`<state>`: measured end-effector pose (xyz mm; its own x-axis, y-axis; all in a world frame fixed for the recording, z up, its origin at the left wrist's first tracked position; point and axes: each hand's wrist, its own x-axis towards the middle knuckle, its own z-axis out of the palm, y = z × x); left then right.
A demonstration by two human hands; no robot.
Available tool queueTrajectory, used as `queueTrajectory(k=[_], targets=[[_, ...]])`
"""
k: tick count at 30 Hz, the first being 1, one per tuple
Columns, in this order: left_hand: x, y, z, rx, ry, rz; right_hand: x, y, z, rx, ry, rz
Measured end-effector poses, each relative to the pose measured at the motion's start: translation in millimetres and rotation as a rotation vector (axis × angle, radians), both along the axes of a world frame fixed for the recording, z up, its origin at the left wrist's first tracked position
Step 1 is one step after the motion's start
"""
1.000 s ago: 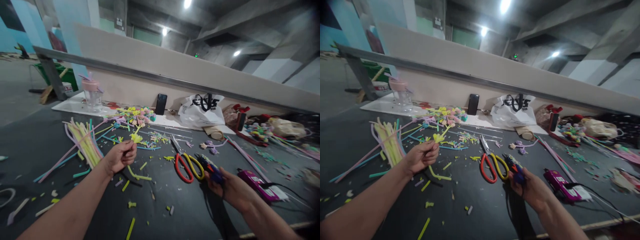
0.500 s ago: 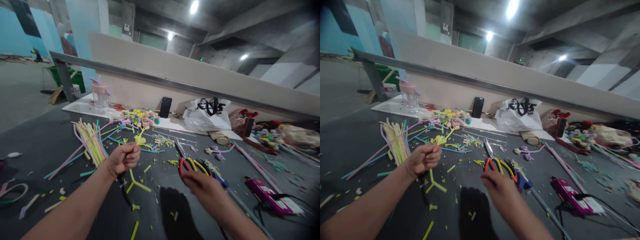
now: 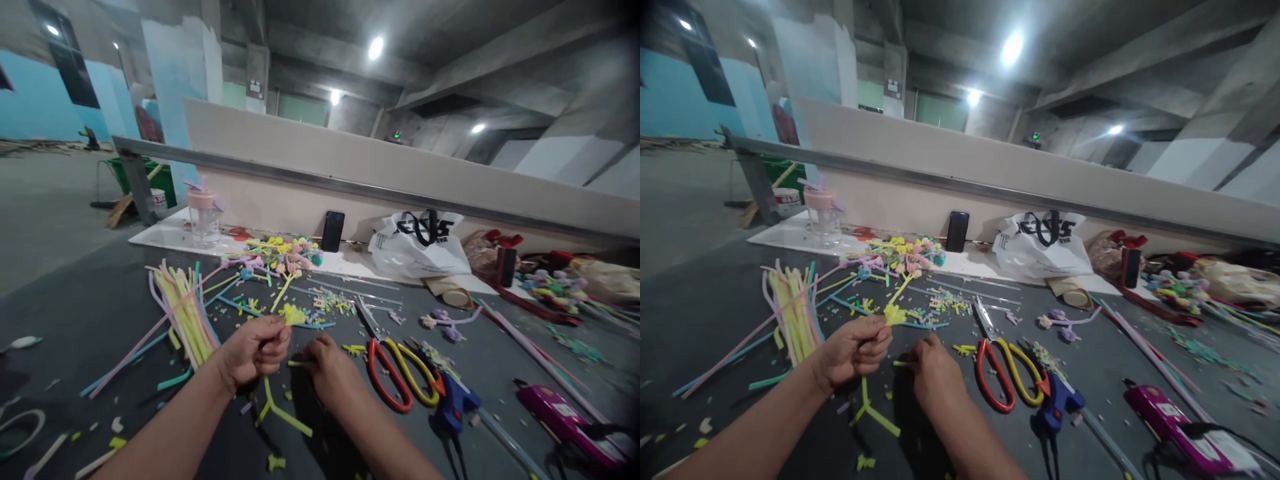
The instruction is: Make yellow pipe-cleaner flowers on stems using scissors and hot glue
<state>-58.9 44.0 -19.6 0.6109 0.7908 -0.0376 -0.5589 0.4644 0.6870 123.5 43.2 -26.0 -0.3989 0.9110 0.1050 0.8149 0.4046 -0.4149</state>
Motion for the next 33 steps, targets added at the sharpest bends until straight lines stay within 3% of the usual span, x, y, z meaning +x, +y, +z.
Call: queueTrajectory(k=[4, 10, 16, 24, 33], targets=[[1.9, -1.4, -0.2, -0.003, 0.073, -0.005, 9.6, 5.4, 5.7, 0.021, 0.169, -0.017], [5.7, -2.3, -3.2, 0.003, 0.199, -0.004, 19.2, 5.4, 17.6, 0.212, 0.455, -0.025], [10.6, -3.1, -3.0, 0.014, 0.311, -0.004, 16.6, -2.5, 25.1, 0.463, 0.301, 0.181], [14.3, -5.3, -1.1, 0.04, 0.403, 0.013, 18.9, 1.6, 12.2, 0.487, 0.152, 0.207], [14.8, -6.3, 1.7, 0.057, 0.46, -0.012, 18.5, -0.6, 17.5, 0.457, 0.093, 0.189]])
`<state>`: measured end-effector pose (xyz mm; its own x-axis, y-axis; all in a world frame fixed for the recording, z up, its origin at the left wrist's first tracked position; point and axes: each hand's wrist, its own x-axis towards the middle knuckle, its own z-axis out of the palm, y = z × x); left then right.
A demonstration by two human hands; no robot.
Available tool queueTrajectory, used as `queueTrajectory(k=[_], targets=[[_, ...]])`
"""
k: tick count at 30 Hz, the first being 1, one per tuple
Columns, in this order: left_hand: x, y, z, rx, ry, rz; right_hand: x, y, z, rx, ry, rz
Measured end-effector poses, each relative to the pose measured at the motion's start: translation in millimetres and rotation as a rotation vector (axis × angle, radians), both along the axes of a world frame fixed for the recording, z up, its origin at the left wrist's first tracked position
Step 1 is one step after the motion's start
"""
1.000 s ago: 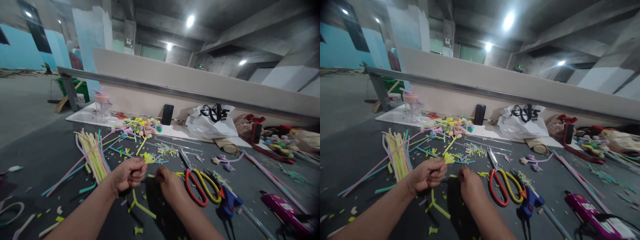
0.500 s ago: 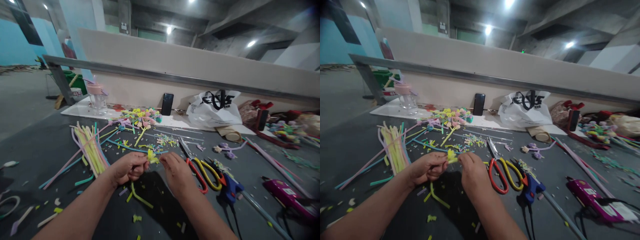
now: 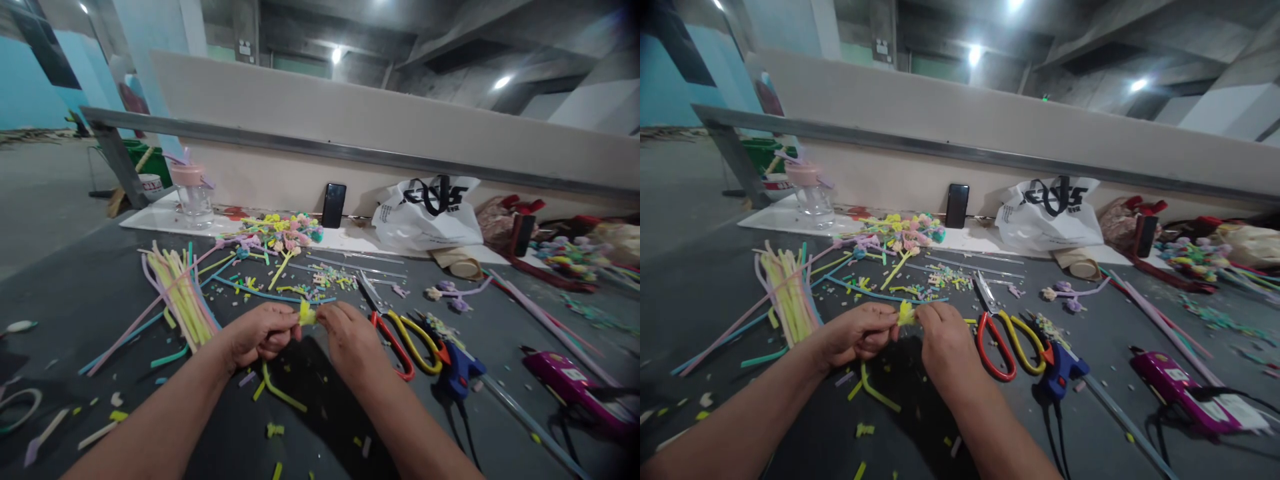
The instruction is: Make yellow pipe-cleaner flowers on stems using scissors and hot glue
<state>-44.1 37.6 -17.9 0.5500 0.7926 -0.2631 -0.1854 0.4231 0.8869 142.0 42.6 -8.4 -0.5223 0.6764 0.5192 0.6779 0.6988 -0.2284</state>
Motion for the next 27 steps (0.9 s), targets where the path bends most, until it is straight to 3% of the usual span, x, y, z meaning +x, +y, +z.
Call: queueTrajectory(k=[18, 27], targets=[[1.9, -1.0, 1.8, -0.001, 0.055, -0.005, -2.4, -2.5, -1.9, -0.02, -0.059, -0.03], [3.9, -2.7, 2.2, 0.013, 0.037, 0.031, -4.5, -0.9, -0.2, -0.053, 0.11, -0.016]])
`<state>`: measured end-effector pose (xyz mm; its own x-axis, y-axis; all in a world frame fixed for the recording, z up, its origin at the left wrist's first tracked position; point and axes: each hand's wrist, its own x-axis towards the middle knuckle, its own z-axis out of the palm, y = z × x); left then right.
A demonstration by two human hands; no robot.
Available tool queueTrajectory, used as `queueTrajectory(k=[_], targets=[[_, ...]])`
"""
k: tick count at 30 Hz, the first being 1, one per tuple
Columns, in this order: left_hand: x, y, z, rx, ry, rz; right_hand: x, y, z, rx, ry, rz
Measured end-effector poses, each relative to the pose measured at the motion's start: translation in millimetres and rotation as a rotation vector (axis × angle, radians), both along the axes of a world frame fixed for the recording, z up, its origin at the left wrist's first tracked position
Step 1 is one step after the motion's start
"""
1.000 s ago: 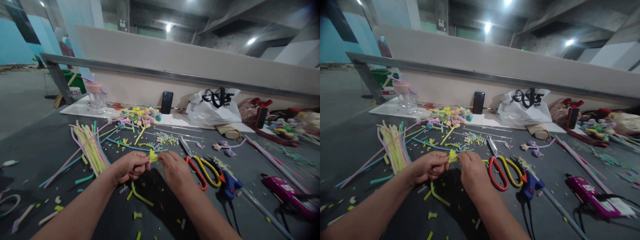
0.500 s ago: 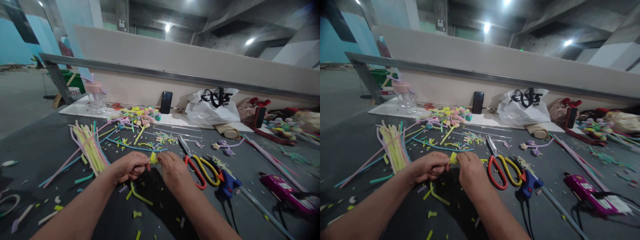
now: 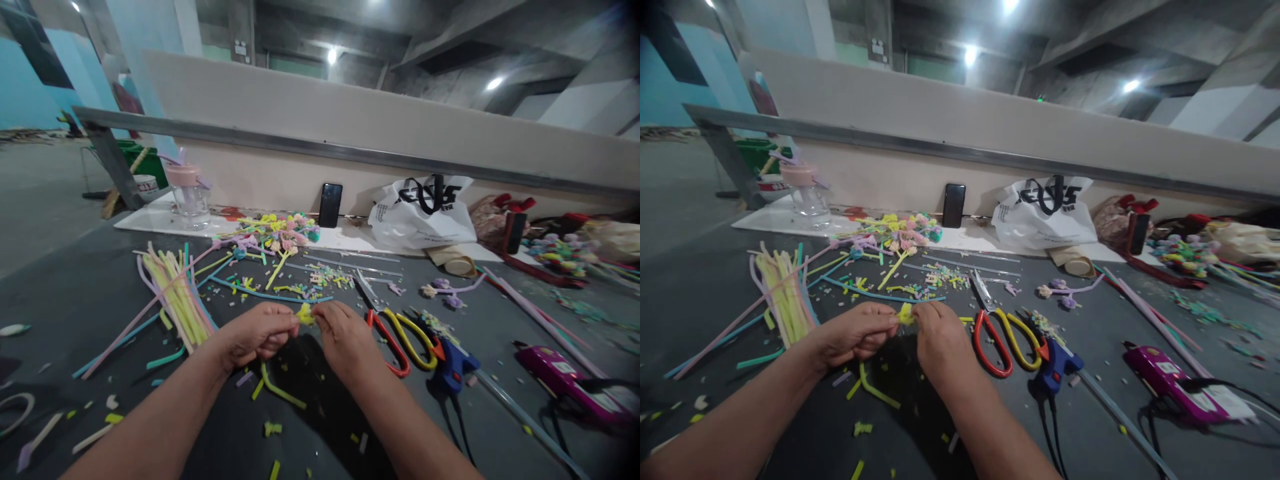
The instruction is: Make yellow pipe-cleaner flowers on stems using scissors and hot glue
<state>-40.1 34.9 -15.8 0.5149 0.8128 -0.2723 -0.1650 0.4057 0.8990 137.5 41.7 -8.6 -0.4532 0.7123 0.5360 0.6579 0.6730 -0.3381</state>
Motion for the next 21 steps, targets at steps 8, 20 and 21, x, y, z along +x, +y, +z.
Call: queueTrajectory(k=[8, 20, 21], targets=[[1.3, 1.6, 1.6, 0.018, -0.175, 0.12, -6.1, 5.3, -5.5, -0.672, 0.89, 0.004], [13.8, -3.5, -4.0, -0.004, -0.271, 0.153, -21.3, -11.1, -1.4, -1.391, 1.325, 0.275], [14.6, -3.3, -4.9, -0.003, -0.268, 0.156, -21.6, -11.1, -2.4, -1.381, 1.338, 0.277]])
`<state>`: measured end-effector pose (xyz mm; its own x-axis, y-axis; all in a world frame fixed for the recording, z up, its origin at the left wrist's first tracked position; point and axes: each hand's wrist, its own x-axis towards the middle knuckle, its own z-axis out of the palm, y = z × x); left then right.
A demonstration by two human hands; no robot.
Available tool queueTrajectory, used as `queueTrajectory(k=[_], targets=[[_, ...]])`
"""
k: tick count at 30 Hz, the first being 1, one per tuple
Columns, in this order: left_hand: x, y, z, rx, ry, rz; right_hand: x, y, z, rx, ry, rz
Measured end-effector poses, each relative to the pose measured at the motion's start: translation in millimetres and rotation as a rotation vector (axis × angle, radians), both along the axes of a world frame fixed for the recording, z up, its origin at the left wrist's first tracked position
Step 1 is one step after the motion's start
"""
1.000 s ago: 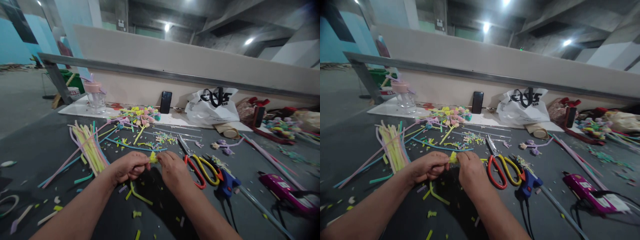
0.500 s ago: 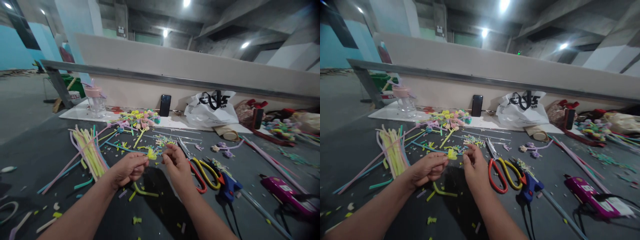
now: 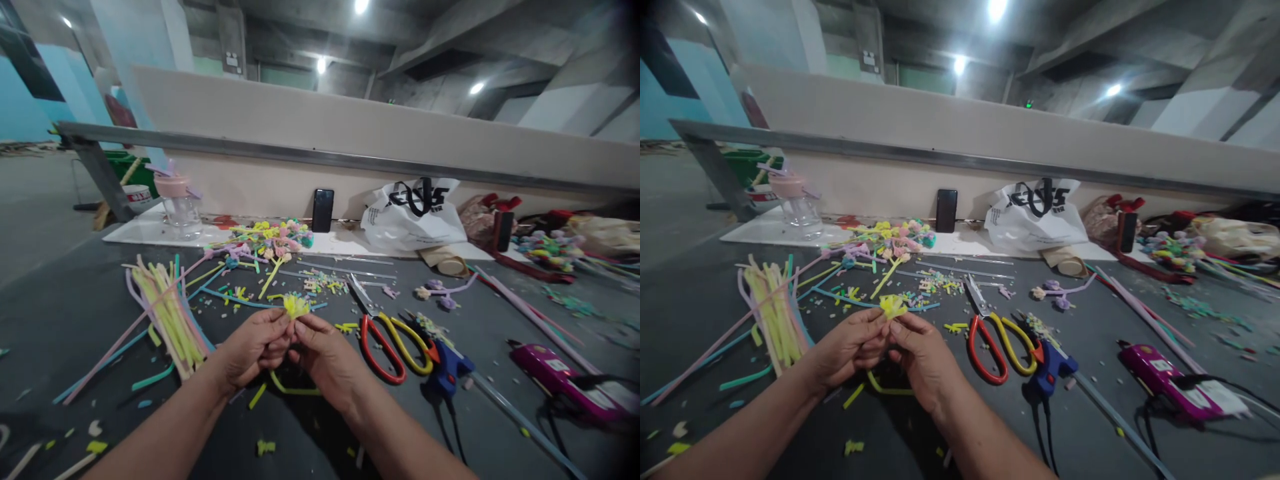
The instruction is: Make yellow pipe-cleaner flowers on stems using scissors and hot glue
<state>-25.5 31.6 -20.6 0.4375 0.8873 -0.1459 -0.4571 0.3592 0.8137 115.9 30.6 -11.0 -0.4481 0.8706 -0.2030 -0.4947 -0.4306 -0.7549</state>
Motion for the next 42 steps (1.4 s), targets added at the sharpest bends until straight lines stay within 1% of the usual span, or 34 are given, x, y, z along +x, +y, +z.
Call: queueTrajectory(k=[4, 13, 20, 25, 29, 32, 35, 38, 42], targets=[[3.6, 0.2, -2.3, 0.009, 0.019, 0.021, -0.8, -0.4, -2.9, 0.022, 0.015, -0.028], [8.2, -2.1, -1.0, 0.031, 0.074, 0.039, -3.0, -0.2, -5.7, 0.112, -0.017, -0.045], [6.2, -1.3, -2.1, 0.064, 0.076, -0.006, -3.1, 0.0, -6.3, 0.132, -0.039, -0.056], [5.0, -1.8, -3.1, 0.055, 0.086, -0.022, -3.5, 0.2, -3.7, 0.136, -0.042, -0.061], [3.7, -0.7, -4.2, 0.018, 0.071, -0.073, -2.2, 0.8, -3.1, 0.139, -0.036, -0.065], [2.5, -0.8, -3.8, -0.025, 0.05, -0.133, -1.5, 1.4, -3.4, 0.107, -0.025, -0.063], [2.8, -2.3, -3.0, -0.055, 0.065, -0.169, -1.9, 1.1, -2.8, 0.11, -0.016, -0.077], [4.9, -3.2, -2.5, -0.057, 0.088, -0.167, -2.9, 0.4, -2.5, 0.138, -0.016, -0.111], [7.6, -2.3, -2.2, -0.013, 0.097, -0.145, -4.1, -0.1, -3.1, 0.17, -0.023, -0.123]])
